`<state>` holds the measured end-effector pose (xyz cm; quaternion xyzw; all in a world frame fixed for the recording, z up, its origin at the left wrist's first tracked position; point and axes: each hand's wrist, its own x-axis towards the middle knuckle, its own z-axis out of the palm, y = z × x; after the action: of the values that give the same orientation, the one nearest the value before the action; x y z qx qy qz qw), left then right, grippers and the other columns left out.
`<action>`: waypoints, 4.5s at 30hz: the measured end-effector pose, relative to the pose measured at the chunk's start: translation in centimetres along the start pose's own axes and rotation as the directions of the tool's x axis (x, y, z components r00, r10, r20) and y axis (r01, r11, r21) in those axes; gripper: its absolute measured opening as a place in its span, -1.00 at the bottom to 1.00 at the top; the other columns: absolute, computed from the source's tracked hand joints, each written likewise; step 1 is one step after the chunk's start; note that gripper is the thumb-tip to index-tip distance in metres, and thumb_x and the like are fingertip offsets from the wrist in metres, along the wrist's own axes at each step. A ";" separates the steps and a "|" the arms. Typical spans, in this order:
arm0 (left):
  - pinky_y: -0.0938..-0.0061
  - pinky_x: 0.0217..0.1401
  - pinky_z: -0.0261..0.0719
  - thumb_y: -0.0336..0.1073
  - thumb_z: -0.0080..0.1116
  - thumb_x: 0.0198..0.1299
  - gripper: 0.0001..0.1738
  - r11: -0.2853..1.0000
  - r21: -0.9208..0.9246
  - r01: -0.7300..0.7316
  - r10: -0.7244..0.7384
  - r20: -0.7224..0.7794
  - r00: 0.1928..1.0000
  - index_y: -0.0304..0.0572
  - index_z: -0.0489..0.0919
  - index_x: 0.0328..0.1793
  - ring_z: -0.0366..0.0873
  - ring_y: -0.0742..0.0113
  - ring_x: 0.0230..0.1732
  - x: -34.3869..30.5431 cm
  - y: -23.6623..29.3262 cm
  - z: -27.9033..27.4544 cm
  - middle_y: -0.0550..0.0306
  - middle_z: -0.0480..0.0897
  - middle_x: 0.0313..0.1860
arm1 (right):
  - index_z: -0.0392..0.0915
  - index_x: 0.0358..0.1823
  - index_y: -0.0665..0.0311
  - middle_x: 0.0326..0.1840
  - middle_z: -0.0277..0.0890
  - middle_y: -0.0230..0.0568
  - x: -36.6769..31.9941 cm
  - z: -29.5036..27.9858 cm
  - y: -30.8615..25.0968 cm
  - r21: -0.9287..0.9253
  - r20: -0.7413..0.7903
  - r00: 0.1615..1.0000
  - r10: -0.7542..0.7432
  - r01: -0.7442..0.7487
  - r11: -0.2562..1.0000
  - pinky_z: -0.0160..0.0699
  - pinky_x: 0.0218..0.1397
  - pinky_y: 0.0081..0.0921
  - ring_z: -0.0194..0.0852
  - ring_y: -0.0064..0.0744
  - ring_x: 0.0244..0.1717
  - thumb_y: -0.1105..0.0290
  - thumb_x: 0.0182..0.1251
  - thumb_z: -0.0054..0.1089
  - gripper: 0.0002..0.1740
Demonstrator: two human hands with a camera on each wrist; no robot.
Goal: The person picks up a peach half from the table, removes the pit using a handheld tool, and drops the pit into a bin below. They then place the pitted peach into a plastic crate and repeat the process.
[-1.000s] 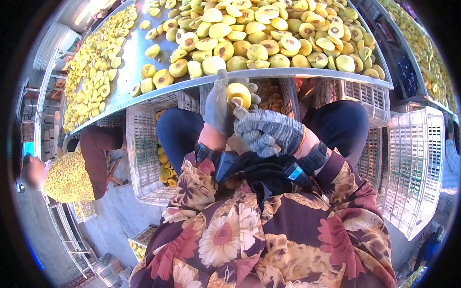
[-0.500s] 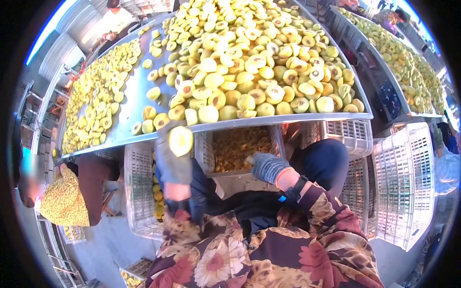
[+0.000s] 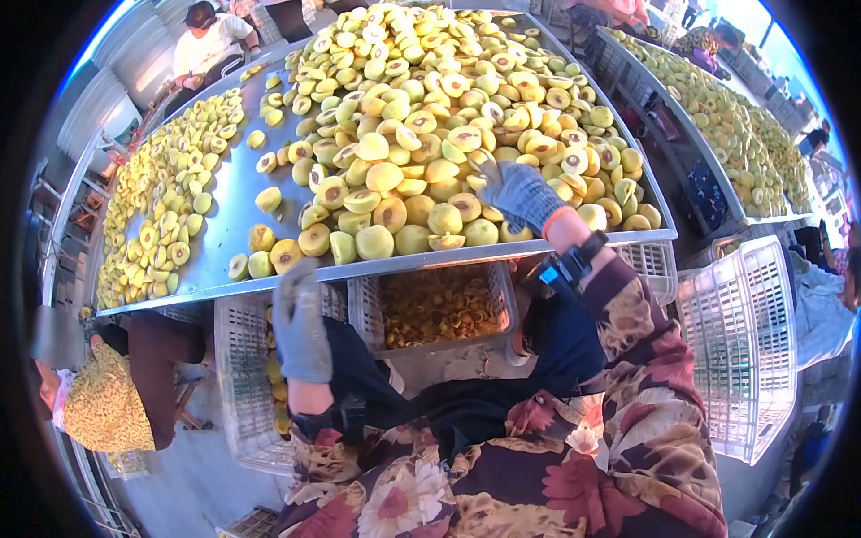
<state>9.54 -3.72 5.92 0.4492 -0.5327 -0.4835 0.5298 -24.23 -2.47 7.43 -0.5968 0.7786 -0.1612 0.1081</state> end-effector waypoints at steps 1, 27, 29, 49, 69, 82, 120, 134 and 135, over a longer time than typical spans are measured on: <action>0.51 0.16 0.41 -0.43 0.14 0.22 -0.76 0.998 -0.062 0.007 -0.002 0.082 0.997 -0.26 0.56 0.02 0.48 0.41 0.00 0.2 -1.8 0.6 0.15 0.54 0.00 | 0.43 -0.10 0.35 -0.40 0.57 0.02 0.9 -0.9 -1.7 0.102 0.092 0.989 0.119 -0.128 0.987 0.62 -0.26 -0.23 0.61 -0.10 -0.47 0.02 0.15 0.27 -0.47; 0.39 0.06 0.50 -0.31 0.14 0.27 -0.61 0.604 -0.474 0.640 -0.409 0.505 0.760 -0.34 0.45 0.17 0.58 0.30 -0.12 0.9 -3.2 4.9 0.06 0.60 -0.07 | 0.50 0.05 0.10 -0.33 0.60 -0.18 -0.6 4.8 -8.8 0.147 -0.197 0.869 -0.453 0.483 0.863 0.59 -0.30 -0.30 0.62 -0.14 -0.38 0.27 0.20 0.25 -0.63; 0.33 0.08 0.49 -0.36 0.19 0.20 -0.56 0.857 -0.378 0.350 -0.133 0.494 0.859 -0.34 0.42 0.19 0.57 0.21 -0.11 0.3 -6.0 5.4 0.01 0.60 -0.05 | 0.50 0.04 0.06 -0.26 0.62 -0.16 -5.0 4.2 -10.8 0.051 -0.050 0.869 -0.492 0.494 0.868 0.60 -0.29 -0.31 0.64 -0.15 -0.34 0.15 0.20 0.23 -0.61; 0.35 -0.08 0.54 -0.23 0.01 0.36 -0.74 0.867 0.208 -0.453 0.358 0.372 0.856 -0.29 0.48 0.00 0.60 0.13 -0.16 -3.4 -2.7 4.5 -0.02 0.63 -0.17 | 0.39 0.13 0.24 -0.14 0.45 0.17 -13.0 6.7 -11.7 0.414 0.103 0.970 -0.222 0.160 0.896 0.54 -0.15 -0.06 0.55 0.15 -0.21 0.21 0.30 0.07 -0.57; 0.26 0.03 0.50 0.14 0.06 0.28 -0.25 0.974 -0.176 -0.144 0.210 0.452 0.867 -0.49 0.28 0.23 0.58 -0.03 -0.12 -2.3 -4.2 3.9 -0.08 0.63 -0.20 | 0.28 0.22 0.42 -0.19 0.50 0.25 -14.3 6.2 -11.9 0.217 0.103 0.953 -0.285 0.258 0.941 0.56 -0.23 -0.10 0.56 0.14 -0.28 0.25 0.27 0.11 -0.44; 0.37 -0.09 0.52 0.00 -0.02 0.34 -0.44 0.819 -0.512 0.261 -0.067 0.366 0.928 -0.44 0.35 0.13 0.59 0.15 -0.19 -3.6 -2.8 4.6 -0.05 0.64 -0.20 | 0.40 0.16 0.21 0.01 0.42 0.09 -14.5 5.0 -12.7 0.009 0.208 0.953 -0.222 0.225 0.974 0.59 -0.17 -0.14 0.59 0.01 -0.22 0.23 0.34 0.01 -0.59; 0.47 -0.29 0.63 0.33 -0.41 0.38 -0.14 0.886 -0.227 0.405 -0.280 0.436 0.855 -0.39 0.59 -0.31 0.63 0.26 -0.44 -1.9 -5.1 4.9 -0.04 0.66 -0.46 | 0.36 0.11 0.39 -0.16 0.52 0.06 -14.3 8.9 -12.0 0.552 0.244 0.953 -0.181 0.017 0.834 0.52 -0.05 -0.22 0.52 0.06 -0.16 0.40 0.22 0.09 -0.57; 0.47 -0.32 0.62 0.33 -0.43 0.39 -0.10 0.882 -0.056 0.468 -0.363 0.554 0.749 -0.41 0.59 -0.47 0.61 0.25 -0.48 -1.3 -3.3 4.5 -0.02 0.64 -0.52 | 0.48 -0.11 0.31 -0.31 0.43 -0.06 -13.9 7.6 -11.0 0.558 0.613 0.750 -0.246 -0.191 0.807 0.49 -0.17 -0.27 0.49 -0.18 -0.25 0.48 0.22 0.06 -0.79; 0.47 -0.32 0.63 0.34 -0.42 0.38 -0.10 0.898 -0.014 0.440 -0.355 0.567 0.744 -0.41 0.59 -0.48 0.61 0.25 -0.49 -1.3 -3.1 4.3 -0.02 0.63 -0.52 | 0.48 -0.11 0.31 -0.32 0.44 -0.08 -13.8 8.2 -10.2 0.569 0.506 0.769 -0.391 0.043 0.821 0.50 -0.20 -0.31 0.49 -0.20 -0.29 0.48 0.26 0.05 -0.81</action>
<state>5.14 -2.63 2.85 0.3540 -0.5168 -0.7314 0.2697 -8.48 7.46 3.44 -0.6526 0.5498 -0.1814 0.4888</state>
